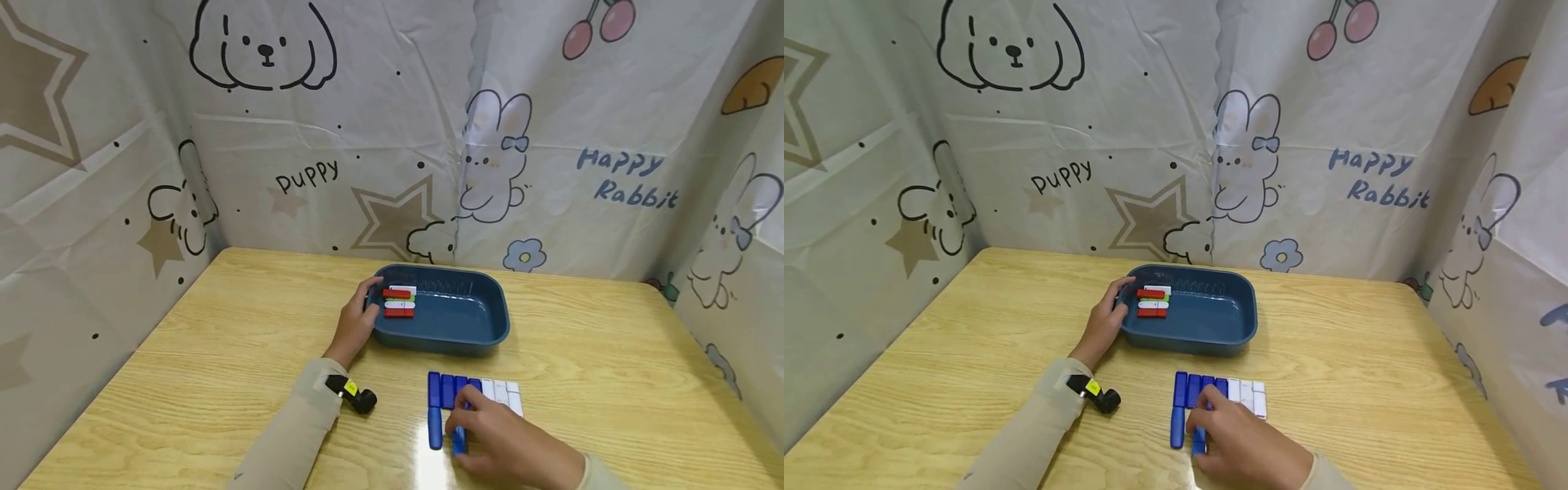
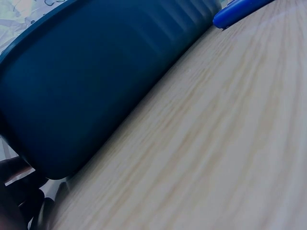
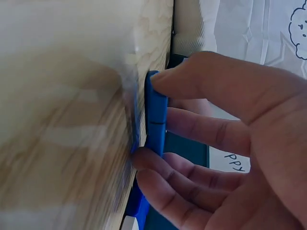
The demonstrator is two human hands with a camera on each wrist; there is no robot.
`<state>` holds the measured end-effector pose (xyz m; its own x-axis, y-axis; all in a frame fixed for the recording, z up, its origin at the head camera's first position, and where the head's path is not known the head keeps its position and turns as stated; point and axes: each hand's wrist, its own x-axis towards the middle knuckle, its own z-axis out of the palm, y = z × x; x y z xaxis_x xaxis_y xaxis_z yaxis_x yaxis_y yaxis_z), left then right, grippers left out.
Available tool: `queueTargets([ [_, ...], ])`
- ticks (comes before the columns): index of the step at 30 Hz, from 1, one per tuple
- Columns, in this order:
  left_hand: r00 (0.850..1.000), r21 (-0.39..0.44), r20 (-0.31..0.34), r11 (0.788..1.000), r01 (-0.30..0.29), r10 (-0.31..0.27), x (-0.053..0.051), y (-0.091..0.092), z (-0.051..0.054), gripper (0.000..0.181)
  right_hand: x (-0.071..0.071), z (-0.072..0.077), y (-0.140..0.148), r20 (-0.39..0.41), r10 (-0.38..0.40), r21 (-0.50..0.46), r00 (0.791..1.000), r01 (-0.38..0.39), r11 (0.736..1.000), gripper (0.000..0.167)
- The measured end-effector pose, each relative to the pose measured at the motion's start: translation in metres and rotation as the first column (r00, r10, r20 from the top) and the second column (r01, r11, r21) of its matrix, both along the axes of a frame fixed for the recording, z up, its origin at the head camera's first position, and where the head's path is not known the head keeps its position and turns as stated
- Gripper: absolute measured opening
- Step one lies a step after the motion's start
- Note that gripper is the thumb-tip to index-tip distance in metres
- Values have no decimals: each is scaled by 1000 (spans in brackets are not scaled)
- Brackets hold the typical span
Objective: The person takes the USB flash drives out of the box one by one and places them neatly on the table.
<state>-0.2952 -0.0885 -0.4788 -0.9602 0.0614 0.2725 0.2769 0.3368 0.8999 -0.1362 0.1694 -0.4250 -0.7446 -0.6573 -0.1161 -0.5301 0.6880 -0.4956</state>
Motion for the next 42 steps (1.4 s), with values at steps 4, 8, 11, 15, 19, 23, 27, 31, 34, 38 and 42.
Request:
queueTargets([
  [4,1000,-1,-8,1000,-4,4,-1,0,0,52,0,2,-1,105,-22,36,994,19,999,22],
  [8,1000,5,-6,1000,1,-1,-2,1,0,52,1,1,0,69,10,30,998,-12,999,21],
  [11,1000,8,-8,1000,2,-2,-1,1,0,52,1,-1,-1,51,23,36,998,-25,999,23],
  [15,1000,6,-10,1000,0,0,0,0,-2,52,0,0,-2,80,9,61,997,-14,998,28],
  [19,1000,8,-4,1000,0,0,0,0,-2,52,1,4,-2,84,-21,77,996,14,997,31],
  [23,1000,4,-16,1000,-4,4,0,1,-2,52,4,7,0,16,-53,109,998,51,993,24],
  [27,1000,11,-15,1000,1,-1,-1,1,-1,52,7,6,3,-70,-48,140,996,58,988,26],
  [31,1000,18,3,1000,4,-4,-1,1,0,51,7,3,5,-105,-25,112,994,37,993,29],
  [34,1000,25,6,1000,8,-8,-1,1,0,52,5,1,4,-94,-16,92,995,25,995,27],
  [38,1000,26,5,1000,7,-7,-1,1,0,52,3,-3,2,-70,-16,77,997,22,997,24],
  [42,1000,16,3,1000,6,-6,-2,1,0,51,1,-6,2,-109,-6,56,994,12,998,24],
])
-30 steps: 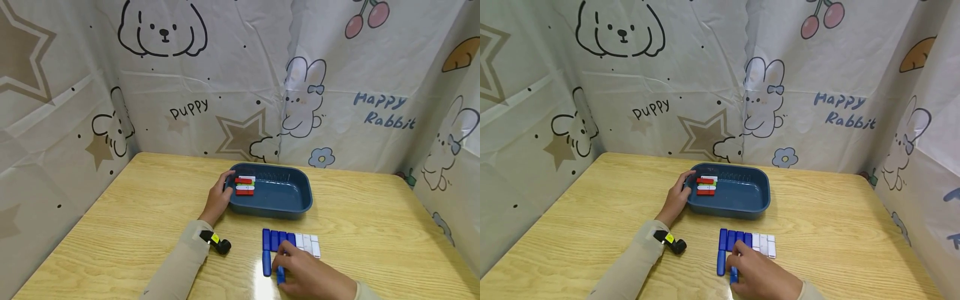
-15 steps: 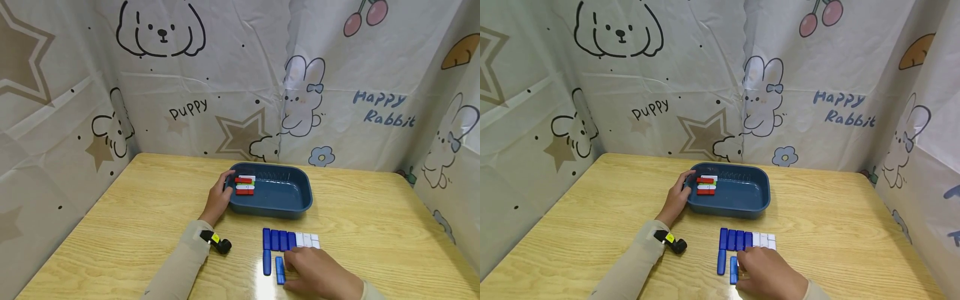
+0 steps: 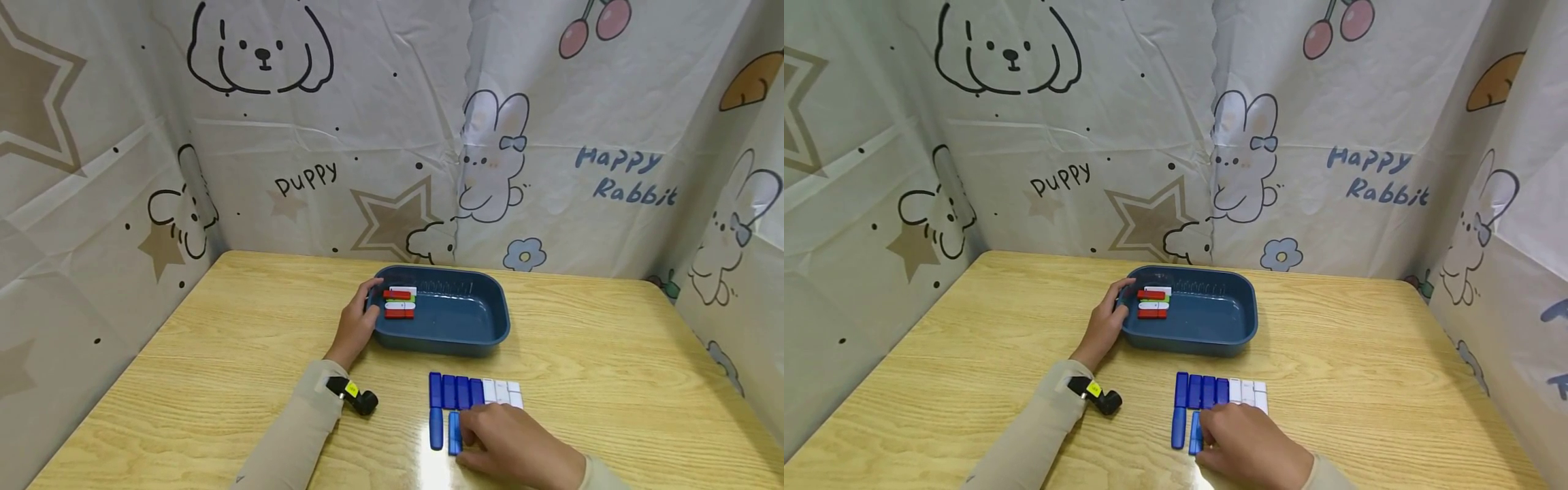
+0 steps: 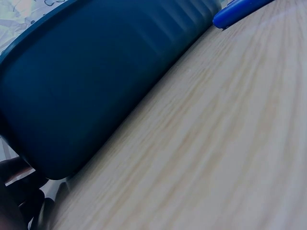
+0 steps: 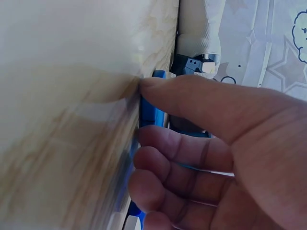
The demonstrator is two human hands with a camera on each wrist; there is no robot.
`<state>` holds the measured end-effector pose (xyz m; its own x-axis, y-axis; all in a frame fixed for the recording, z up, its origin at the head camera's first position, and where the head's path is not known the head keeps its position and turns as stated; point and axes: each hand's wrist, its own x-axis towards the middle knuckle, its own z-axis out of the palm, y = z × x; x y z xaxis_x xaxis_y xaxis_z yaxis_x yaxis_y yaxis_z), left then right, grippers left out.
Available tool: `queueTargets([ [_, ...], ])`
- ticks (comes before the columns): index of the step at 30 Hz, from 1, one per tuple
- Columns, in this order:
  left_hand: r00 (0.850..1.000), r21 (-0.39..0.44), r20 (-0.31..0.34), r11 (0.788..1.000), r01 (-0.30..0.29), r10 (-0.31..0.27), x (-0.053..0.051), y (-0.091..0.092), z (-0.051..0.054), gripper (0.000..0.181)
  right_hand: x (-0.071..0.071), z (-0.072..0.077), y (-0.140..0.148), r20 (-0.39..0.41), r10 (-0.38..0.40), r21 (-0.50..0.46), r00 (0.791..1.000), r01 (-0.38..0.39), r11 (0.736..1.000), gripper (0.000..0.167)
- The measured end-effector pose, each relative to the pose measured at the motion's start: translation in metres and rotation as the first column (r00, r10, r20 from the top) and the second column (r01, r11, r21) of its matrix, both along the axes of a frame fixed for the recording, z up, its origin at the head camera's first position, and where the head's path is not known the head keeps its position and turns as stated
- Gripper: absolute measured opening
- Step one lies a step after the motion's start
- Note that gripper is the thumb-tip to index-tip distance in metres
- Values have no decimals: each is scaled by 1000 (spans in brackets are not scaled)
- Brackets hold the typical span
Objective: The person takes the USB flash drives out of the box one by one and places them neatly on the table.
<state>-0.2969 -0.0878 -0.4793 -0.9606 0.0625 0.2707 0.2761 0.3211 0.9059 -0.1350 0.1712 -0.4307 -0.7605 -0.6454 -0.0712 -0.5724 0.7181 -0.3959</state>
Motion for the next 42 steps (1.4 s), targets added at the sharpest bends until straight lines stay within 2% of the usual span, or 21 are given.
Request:
queueTargets([
  [7,1000,9,3,1000,2,-2,0,0,0,52,0,-3,1,-86,27,-28,996,-29,999,27],
  [14,1000,14,-3,1000,5,-5,0,1,0,52,0,-2,0,-40,11,-19,999,-12,1000,24],
  [27,1000,-14,-26,1000,-8,7,0,0,-1,52,1,-4,0,-86,32,-48,996,-36,998,23],
  [38,1000,-35,-16,999,-13,13,-1,-1,-3,52,1,-4,0,-92,29,-47,995,-34,998,24],
  [42,1000,-32,-13,999,-15,15,-2,-1,-2,52,0,-3,0,-61,22,-30,998,-24,999,23],
])
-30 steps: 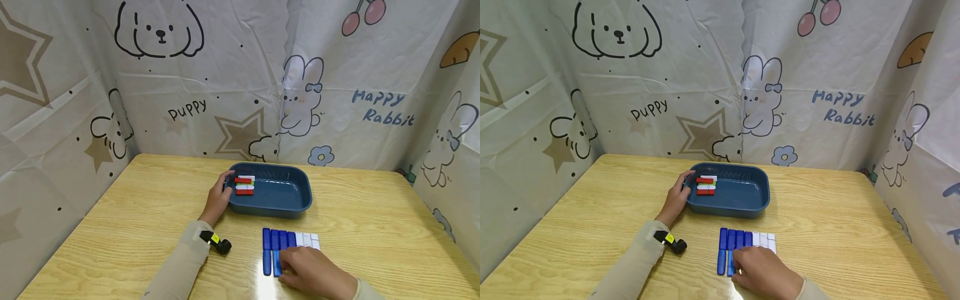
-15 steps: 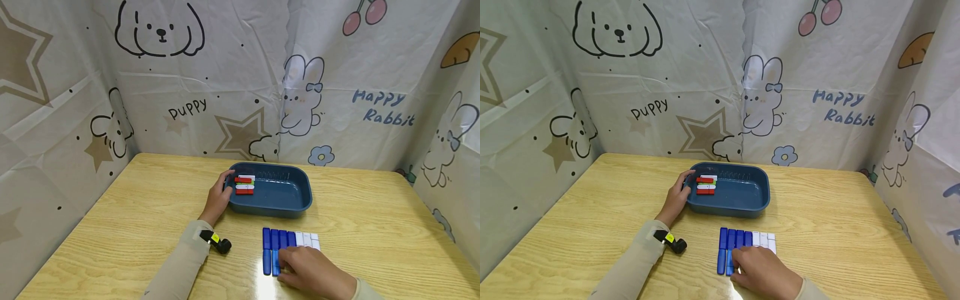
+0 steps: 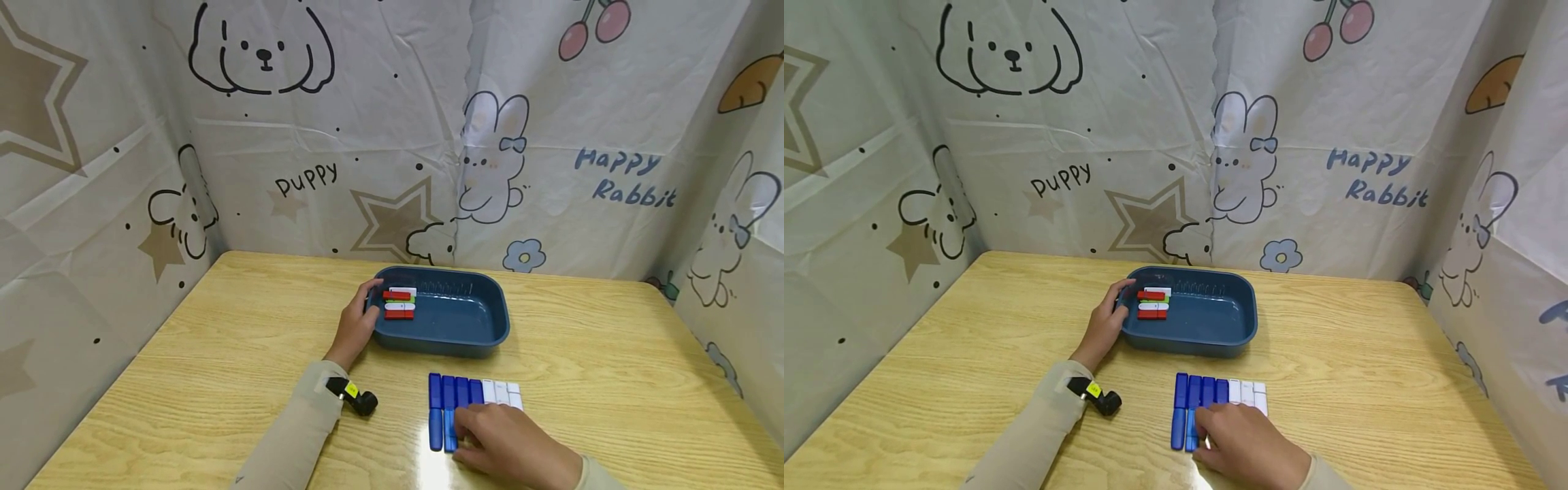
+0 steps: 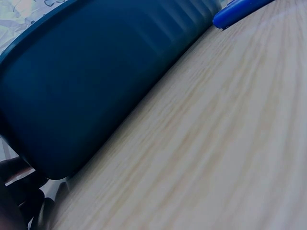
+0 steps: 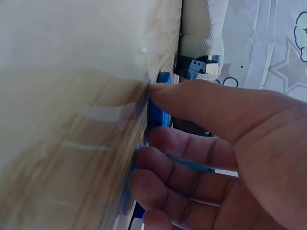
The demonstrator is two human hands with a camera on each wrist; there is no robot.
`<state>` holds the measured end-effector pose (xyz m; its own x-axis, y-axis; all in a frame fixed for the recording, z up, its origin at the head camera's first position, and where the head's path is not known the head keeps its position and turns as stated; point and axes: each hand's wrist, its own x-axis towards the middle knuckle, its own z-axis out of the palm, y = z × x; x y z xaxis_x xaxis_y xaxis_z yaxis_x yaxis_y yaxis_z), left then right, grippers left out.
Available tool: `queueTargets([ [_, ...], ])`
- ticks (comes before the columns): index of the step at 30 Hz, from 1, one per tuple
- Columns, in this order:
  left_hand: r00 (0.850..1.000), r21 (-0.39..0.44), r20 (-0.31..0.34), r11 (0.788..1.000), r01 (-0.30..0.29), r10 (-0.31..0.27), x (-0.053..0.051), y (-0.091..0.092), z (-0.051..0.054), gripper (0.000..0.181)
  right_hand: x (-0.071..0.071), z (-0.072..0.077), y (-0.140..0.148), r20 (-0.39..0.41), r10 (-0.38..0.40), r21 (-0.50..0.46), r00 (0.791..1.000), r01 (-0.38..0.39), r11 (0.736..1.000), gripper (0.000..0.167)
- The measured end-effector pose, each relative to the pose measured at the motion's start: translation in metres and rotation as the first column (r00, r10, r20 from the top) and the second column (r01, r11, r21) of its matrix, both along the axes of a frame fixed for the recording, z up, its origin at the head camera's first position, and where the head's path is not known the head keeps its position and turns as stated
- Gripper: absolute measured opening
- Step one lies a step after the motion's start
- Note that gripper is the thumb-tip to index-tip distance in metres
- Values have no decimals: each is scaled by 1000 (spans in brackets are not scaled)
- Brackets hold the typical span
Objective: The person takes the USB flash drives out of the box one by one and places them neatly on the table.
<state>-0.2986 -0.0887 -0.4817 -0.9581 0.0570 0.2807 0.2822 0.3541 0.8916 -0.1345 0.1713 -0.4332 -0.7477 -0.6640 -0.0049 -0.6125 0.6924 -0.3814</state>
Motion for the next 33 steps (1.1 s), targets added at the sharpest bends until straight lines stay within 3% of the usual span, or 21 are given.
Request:
queueTargets([
  [6,1000,25,-1,1000,10,-10,0,0,1,53,-1,3,0,55,-18,29,998,17,999,19],
  [13,1000,35,11,999,15,-15,1,0,3,52,-2,6,6,-11,-18,34,1000,18,999,24],
  [20,1000,17,12,1000,2,-3,-1,-1,4,51,-8,16,7,-83,-43,8,996,44,999,17],
  [26,1000,21,-7,1000,2,-2,0,-1,3,52,-22,36,6,-81,-90,-16,993,89,996,17],
  [33,1000,22,0,1000,1,-1,2,0,2,52,-46,54,-2,-169,-145,-105,975,129,986,14],
])
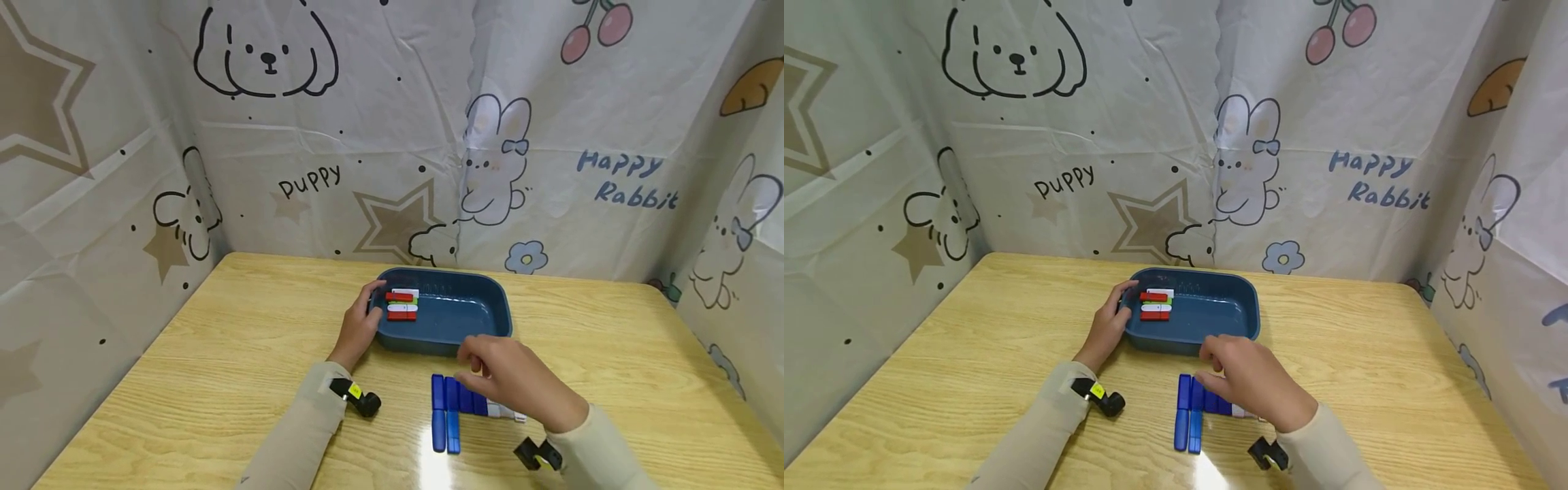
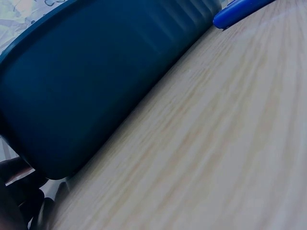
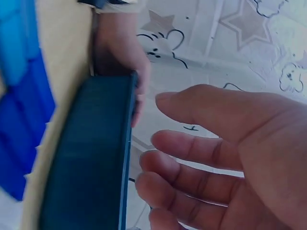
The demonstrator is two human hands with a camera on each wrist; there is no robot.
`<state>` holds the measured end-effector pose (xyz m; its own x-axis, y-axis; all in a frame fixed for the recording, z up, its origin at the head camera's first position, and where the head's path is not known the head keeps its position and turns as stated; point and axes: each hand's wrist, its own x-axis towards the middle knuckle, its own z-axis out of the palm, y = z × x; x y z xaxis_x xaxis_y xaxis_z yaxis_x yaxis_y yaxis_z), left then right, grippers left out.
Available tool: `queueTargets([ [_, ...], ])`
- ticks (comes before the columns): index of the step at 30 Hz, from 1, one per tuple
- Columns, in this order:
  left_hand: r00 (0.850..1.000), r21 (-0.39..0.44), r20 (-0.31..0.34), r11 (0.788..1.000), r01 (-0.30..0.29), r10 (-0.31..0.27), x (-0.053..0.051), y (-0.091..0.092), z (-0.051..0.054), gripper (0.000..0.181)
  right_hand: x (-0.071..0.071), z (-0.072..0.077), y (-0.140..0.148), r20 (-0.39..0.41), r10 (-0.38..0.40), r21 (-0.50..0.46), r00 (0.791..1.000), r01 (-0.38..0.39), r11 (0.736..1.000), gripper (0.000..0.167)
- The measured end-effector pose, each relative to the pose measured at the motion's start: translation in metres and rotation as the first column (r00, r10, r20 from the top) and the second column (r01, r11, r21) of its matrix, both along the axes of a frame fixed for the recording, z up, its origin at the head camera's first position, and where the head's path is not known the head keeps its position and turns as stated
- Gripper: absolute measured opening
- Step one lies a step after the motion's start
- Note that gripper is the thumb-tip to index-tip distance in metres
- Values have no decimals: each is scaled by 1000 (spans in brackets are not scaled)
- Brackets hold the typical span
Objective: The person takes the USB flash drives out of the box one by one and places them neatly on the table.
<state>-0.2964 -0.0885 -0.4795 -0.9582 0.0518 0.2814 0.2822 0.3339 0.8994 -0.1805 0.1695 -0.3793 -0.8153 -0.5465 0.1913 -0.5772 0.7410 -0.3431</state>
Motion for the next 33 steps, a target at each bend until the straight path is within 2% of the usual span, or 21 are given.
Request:
queueTargets([
  [4,1000,26,8,1000,7,-8,0,1,0,52,-14,5,-9,-37,0,-49,999,-2,999,15],
  [7,1000,20,3,1000,6,-6,0,1,0,53,-24,6,-15,-30,-3,-66,1000,1,998,18],
  [16,1000,12,-4,1000,-4,4,1,0,2,52,-54,-2,-33,-11,-64,-116,998,63,991,25],
  [26,1000,11,8,1000,-6,5,0,0,-2,52,-80,-20,-53,22,-41,-183,999,44,982,25],
  [33,1000,-12,-16,1000,-8,7,-1,-2,1,51,-93,-29,-69,32,16,-224,999,-9,975,27],
])
